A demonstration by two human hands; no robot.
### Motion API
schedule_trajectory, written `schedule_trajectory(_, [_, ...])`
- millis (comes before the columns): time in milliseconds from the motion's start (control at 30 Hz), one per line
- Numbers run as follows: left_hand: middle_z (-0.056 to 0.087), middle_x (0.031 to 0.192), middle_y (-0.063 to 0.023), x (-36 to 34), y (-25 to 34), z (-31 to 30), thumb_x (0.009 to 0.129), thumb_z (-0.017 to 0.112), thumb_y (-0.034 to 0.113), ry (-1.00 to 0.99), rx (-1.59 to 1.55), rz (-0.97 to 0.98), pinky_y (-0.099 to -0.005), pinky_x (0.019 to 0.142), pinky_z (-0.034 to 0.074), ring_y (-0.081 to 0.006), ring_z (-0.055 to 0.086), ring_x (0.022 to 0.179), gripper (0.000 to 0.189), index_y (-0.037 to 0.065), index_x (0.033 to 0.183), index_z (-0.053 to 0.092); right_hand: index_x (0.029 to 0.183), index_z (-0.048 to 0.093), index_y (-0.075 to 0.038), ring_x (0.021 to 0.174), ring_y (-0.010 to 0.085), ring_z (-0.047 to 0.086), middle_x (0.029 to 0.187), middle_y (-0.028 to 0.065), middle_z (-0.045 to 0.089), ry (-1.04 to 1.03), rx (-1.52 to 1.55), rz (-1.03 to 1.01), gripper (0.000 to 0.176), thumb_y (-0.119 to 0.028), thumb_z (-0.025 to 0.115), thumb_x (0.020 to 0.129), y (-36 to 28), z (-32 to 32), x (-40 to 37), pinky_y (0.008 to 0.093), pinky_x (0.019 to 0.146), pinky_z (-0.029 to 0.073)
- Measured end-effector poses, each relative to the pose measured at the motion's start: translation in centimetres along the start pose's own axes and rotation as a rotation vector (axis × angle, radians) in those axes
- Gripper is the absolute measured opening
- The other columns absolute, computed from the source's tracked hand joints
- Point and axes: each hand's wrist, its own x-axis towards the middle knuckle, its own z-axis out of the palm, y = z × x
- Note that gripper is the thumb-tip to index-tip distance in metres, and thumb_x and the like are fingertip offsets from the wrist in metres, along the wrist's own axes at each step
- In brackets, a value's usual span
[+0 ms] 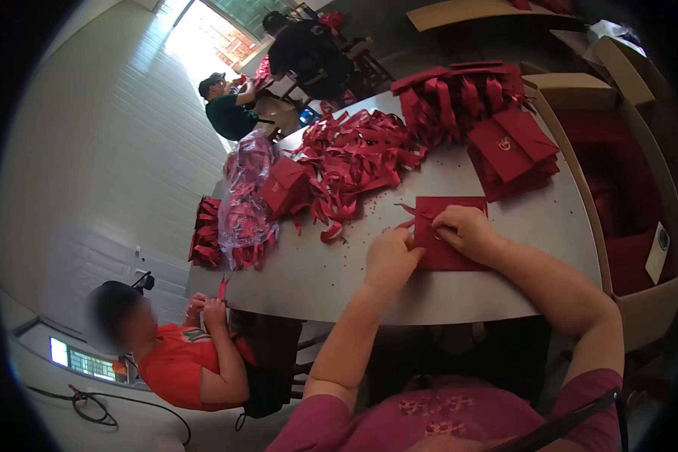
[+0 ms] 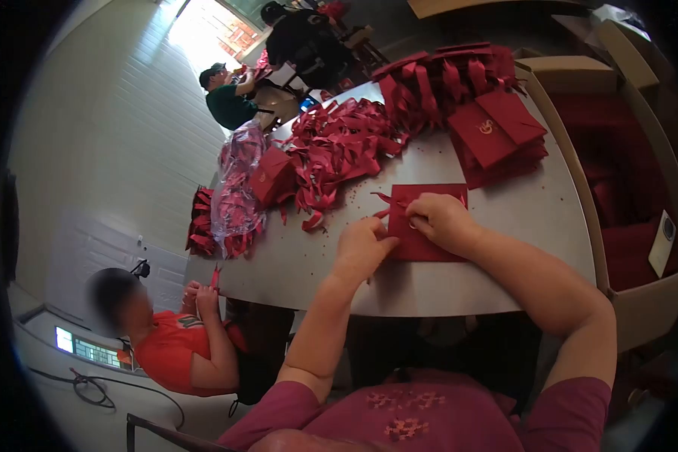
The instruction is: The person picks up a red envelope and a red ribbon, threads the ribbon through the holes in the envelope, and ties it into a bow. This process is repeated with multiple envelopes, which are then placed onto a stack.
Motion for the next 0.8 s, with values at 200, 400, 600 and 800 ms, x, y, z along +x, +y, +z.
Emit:
schedule_trajectory(200, [0.063, 0.066, -0.0055, 0.3, -0.4, -0.5, 0.075, 0.073, 0.005, -0.001, -0.552, -0.114, -0.0303, 0.056, 0.048, -0.0171, 0.062, 0.059, 0.013, 0.001, 0.086, 0.067, 0.091, 0.067, -0.004, 0.081, 0.0321, 0.063, 0.085, 0.0136, 0.064, 0.057, -0.029, -0.032, 0.012, -0.005, 0.068, 0.080, 0.2, 0.0, -0.3, 0.0381, 0.071, 0.051])
schedule_trajectory(400, [0.059, 0.070, 0.0009, 0.9, -0.6, -1.5, 0.079, 0.070, 0.000, -0.239, -0.991, -0.347, -0.0200, 0.045, 0.034, -0.0061, 0.052, 0.055, 0.019, 0.000, 0.097, 0.063, 0.091, 0.066, -0.004, 0.080, 0.0309, 0.063, 0.084, 0.0121, 0.063, 0.069, -0.002, -0.032, 0.012, -0.005, 0.070, 0.079, 0.6, -0.2, -0.1, 0.0370, 0.070, 0.051])
schedule_trajectory(600, [0.055, 0.070, 0.0041, 2.7, -1.5, -0.1, 0.083, 0.069, 0.000, -0.276, -1.217, -0.425, -0.0189, 0.044, 0.030, -0.0048, 0.047, 0.051, 0.017, 0.010, 0.095, 0.060, 0.089, 0.065, -0.005, 0.079, 0.0299, 0.062, 0.086, 0.0104, 0.061, 0.046, -0.026, -0.005, 0.012, -0.005, 0.071, 0.078, -0.5, -0.9, -0.3, 0.0366, 0.069, 0.051])
schedule_trajectory(800, [0.055, 0.072, 0.0028, 4.3, -1.2, -0.3, 0.085, 0.066, -0.001, -0.216, -1.409, -0.373, -0.0207, 0.042, 0.032, -0.0050, 0.047, 0.051, 0.018, 0.008, 0.097, 0.056, 0.087, 0.065, -0.005, 0.079, 0.0287, 0.062, 0.087, 0.0097, 0.061, 0.042, -0.027, 0.003, 0.012, -0.005, 0.071, 0.077, -0.5, -0.9, -0.3, 0.0363, 0.068, 0.050])
